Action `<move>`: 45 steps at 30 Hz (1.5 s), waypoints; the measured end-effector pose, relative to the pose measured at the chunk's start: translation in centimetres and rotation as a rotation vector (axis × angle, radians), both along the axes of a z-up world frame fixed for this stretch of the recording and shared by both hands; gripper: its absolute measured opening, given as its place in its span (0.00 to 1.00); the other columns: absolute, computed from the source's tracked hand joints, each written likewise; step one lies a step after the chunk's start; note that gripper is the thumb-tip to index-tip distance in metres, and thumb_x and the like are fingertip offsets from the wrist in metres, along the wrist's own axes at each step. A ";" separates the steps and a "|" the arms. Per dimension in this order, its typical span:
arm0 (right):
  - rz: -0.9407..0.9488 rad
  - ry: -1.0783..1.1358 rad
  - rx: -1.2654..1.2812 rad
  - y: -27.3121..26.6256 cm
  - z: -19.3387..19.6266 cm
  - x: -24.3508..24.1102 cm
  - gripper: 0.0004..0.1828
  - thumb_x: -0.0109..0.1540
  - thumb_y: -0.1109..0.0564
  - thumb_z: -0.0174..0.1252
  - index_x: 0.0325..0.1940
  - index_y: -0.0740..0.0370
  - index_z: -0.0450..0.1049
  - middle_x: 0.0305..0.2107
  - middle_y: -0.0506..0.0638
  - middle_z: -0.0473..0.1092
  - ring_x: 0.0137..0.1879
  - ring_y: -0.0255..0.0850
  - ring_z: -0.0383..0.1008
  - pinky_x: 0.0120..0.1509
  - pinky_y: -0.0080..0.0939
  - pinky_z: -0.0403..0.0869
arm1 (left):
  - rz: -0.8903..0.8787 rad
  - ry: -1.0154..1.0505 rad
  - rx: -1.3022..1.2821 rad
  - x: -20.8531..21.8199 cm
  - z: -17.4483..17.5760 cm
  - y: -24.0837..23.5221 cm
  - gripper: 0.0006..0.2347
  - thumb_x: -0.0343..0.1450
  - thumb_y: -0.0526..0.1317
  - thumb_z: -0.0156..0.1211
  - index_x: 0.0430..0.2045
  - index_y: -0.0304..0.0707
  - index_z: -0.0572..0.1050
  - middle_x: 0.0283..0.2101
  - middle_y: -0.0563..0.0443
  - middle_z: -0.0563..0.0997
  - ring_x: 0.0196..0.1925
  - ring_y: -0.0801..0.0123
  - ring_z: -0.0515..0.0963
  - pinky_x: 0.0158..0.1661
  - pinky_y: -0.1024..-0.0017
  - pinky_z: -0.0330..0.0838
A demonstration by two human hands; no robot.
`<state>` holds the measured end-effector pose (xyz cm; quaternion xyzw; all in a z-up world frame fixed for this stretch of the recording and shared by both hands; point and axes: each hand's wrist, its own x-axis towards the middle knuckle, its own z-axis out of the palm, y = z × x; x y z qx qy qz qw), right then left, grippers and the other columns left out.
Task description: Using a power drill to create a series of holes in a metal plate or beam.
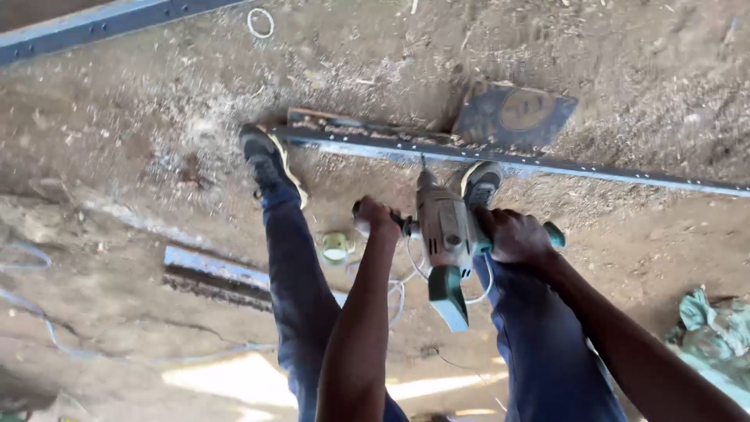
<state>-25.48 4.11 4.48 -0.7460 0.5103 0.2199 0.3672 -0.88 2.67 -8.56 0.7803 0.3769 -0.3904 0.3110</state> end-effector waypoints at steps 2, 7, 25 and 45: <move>-0.025 -0.018 0.058 -0.3 0.5 0.1 0.35 0.49 0.56 0.53 0.63 0.53 0.68 0.32 0.54 0.74 0.41 0.56 0.81 0.38 0.64 0.81 | 0.029 -0.001 -0.003 1.0 -4.3 3.0 0.07 0.68 0.36 0.48 0.24 0.47 0.57 0.19 0.58 0.57 0.15 0.68 0.60 0.20 0.66 0.57; -0.065 0.017 0.100 -0.7 -0.4 1.2 0.40 0.50 0.51 0.54 0.69 0.47 0.63 0.31 0.52 0.73 0.40 0.55 0.81 0.38 0.61 0.81 | 0.112 0.169 -0.127 2.8 -7.2 5.7 0.07 0.73 0.38 0.39 0.28 0.50 0.49 0.30 0.55 0.49 0.22 0.62 0.54 0.30 0.65 0.59; 0.013 0.034 -0.083 1.1 -2.8 0.5 0.40 0.45 0.52 0.57 0.64 0.50 0.67 0.29 0.50 0.72 0.38 0.53 0.79 0.30 0.58 0.79 | -0.039 0.206 -0.132 3.7 -9.9 9.9 0.10 0.72 0.43 0.47 0.23 0.53 0.54 0.20 0.59 0.52 0.16 0.63 0.61 0.19 0.62 0.57; -0.046 -0.034 -0.045 2.6 -0.5 0.8 0.23 0.44 0.53 0.57 0.44 0.53 0.71 0.30 0.50 0.71 0.38 0.54 0.79 0.31 0.59 0.80 | -0.273 0.065 0.011 2.2 4.3 1.6 0.11 0.75 0.48 0.45 0.26 0.44 0.63 0.20 0.51 0.67 0.19 0.64 0.69 0.28 0.64 0.67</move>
